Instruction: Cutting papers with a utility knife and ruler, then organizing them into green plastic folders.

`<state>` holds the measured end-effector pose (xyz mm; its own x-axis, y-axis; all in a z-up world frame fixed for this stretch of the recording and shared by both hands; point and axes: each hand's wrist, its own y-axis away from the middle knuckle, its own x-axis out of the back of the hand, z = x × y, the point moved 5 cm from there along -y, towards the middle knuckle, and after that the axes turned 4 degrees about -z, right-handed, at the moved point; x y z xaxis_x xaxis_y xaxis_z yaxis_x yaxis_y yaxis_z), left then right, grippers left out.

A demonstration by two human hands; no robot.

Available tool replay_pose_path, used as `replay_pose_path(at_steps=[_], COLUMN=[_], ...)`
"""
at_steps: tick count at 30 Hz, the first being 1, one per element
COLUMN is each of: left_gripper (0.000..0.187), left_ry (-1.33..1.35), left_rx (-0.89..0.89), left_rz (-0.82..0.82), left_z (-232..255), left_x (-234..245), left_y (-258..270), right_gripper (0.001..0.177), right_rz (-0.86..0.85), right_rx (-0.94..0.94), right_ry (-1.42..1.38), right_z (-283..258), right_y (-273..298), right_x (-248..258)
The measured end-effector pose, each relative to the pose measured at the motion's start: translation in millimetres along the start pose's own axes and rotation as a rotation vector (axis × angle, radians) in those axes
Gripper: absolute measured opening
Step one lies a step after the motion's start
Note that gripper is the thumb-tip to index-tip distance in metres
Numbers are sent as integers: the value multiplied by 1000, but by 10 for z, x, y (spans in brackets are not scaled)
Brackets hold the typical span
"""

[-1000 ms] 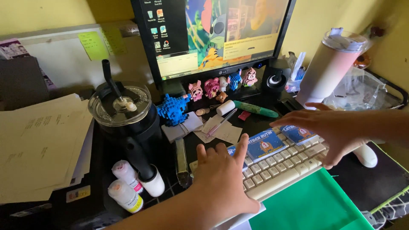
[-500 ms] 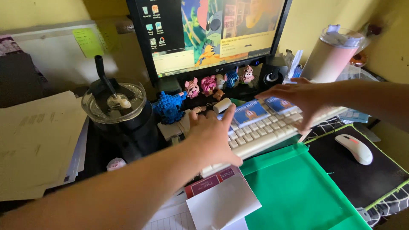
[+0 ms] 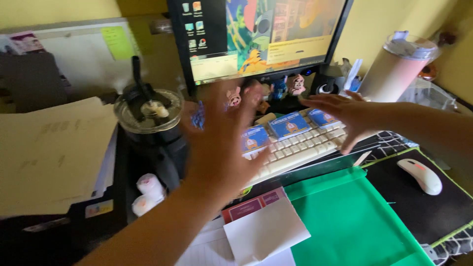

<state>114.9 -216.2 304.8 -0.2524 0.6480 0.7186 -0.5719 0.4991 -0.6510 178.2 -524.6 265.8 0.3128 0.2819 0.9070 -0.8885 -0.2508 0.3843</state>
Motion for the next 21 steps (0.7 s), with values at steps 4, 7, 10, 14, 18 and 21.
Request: replay_pose_path(at_steps=[4,7,10,14,18,21], left_gripper=[116,141,140,127,121,105], left_ry=[-340,-197,22,-123,-37,-12], left_rx=[235,594,737,446,615,568], left_rz=[345,179,43,222,158,161], left_z=[-464,-926,-1161,-1550,-1695,-1908], left_x=[720,863,785,624,813,883], left_y=[185,228,261,309,139,15], right_gripper=[160,132,86,41,25,15], right_rz=[143,438,751,754,716,286], right_rx=[-89,-94,-107,-147,125,155], right_ry=[-83,-198,-415,-842,-947,-1187], right_z=[-67,-405,-973,-1988,-2777,-3184], right_y=[127,272,533,768,760,638], right_x=[76,234,306,193,-244,-317])
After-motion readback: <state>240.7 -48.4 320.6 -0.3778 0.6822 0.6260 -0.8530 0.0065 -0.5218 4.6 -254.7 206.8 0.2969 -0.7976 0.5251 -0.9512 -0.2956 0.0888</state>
